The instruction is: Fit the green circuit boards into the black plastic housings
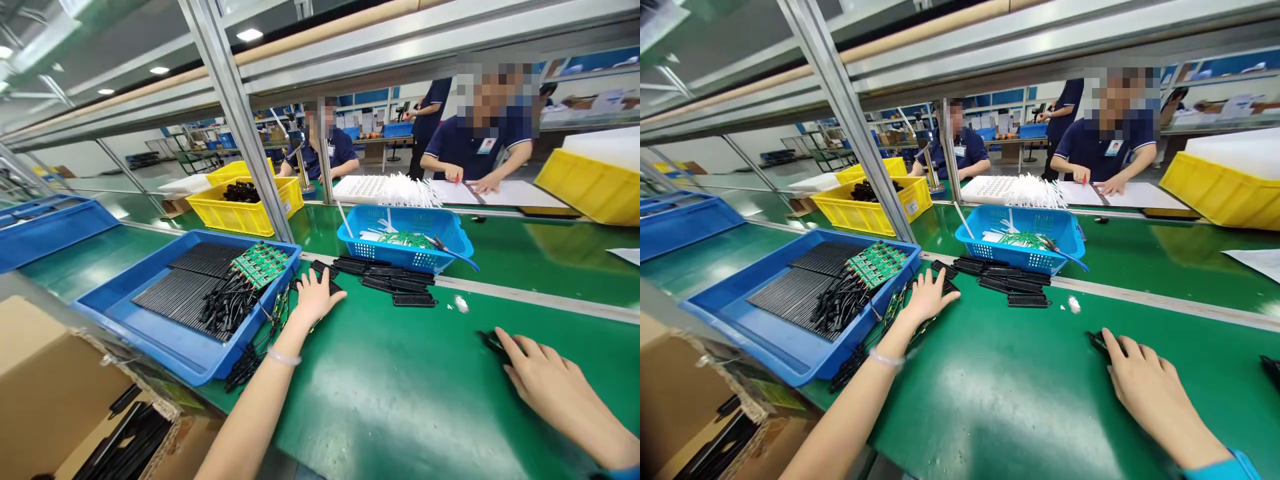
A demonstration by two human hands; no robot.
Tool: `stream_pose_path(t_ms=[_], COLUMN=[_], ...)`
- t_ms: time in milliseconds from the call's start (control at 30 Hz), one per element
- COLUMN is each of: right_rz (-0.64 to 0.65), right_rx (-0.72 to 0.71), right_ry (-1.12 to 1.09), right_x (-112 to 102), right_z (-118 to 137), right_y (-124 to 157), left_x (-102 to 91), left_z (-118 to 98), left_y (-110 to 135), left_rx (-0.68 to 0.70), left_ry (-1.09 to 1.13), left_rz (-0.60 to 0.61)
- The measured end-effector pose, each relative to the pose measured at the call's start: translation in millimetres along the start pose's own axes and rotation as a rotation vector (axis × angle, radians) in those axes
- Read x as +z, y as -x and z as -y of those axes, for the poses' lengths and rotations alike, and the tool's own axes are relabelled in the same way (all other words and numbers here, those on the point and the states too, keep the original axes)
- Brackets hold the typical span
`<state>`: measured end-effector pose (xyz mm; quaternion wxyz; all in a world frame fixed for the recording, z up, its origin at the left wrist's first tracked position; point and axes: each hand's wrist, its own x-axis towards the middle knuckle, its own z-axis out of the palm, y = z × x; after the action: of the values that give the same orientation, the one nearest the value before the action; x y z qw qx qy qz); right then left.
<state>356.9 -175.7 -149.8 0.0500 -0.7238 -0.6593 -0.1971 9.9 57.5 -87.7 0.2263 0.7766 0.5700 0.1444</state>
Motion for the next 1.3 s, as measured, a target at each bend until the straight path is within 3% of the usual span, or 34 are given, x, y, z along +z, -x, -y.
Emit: stream_pose_path(t_ms=[100,167,333,467,533,633,733,800,967,1033,1133,1200,1300], right_rz=[-0.023,-0.023,-0.028,-0.048,-0.056,-0.060,-0.024,0.024,0.247,0.399,0.571,0.611,0.608], right_rx=[-0.022,-0.079,-0.209,-0.288,-0.308,-0.323,-0.330,-0.320,-0.219,-0.126,0.052,0.198,0.501], right_ry=[-0.056,-0.168,-0.364,-0.409,-0.434,-0.487,-0.549,-0.609,-1.012,-1.305,-1.831,-2.140,-2.308], right_x=[-9,-20,-39,-35,-32,-28,-26,-28,-48,-56,-63,-63,-63], right_z=[13,34,82,100,103,107,112,115,123,127,136,140,138], right_y=[-10,-23,-40,-33,-28,-23,-21,-20,-22,-24,-25,-25,-25], left_x=[3.4,13.6,40.4,30.1,12.7,-14.2,-29.6,-34.4,-41.4,-37.2,-16.7,1.1,22.0], left_z=[3,-5,-41,-51,-41,-12,16,25,7,-11,-41,-57,-69], left_y=[-22,-24,11,43,55,69,77,82,95,98,96,88,69], left_rx=[-0.089,-0.094,0.018,0.228,0.256,0.080,-0.094,-0.121,0.007,0.119,0.256,0.364,0.482], left_ry=[-0.105,-0.143,-0.141,-0.101,-0.169,-0.296,-0.370,-0.383,-0.268,-0.008,0.413,0.375,0.105], left_rz=[0.062,0.096,0.119,0.063,-0.041,-0.148,-0.157,-0.152,-0.181,-0.104,0.104,0.183,0.125])
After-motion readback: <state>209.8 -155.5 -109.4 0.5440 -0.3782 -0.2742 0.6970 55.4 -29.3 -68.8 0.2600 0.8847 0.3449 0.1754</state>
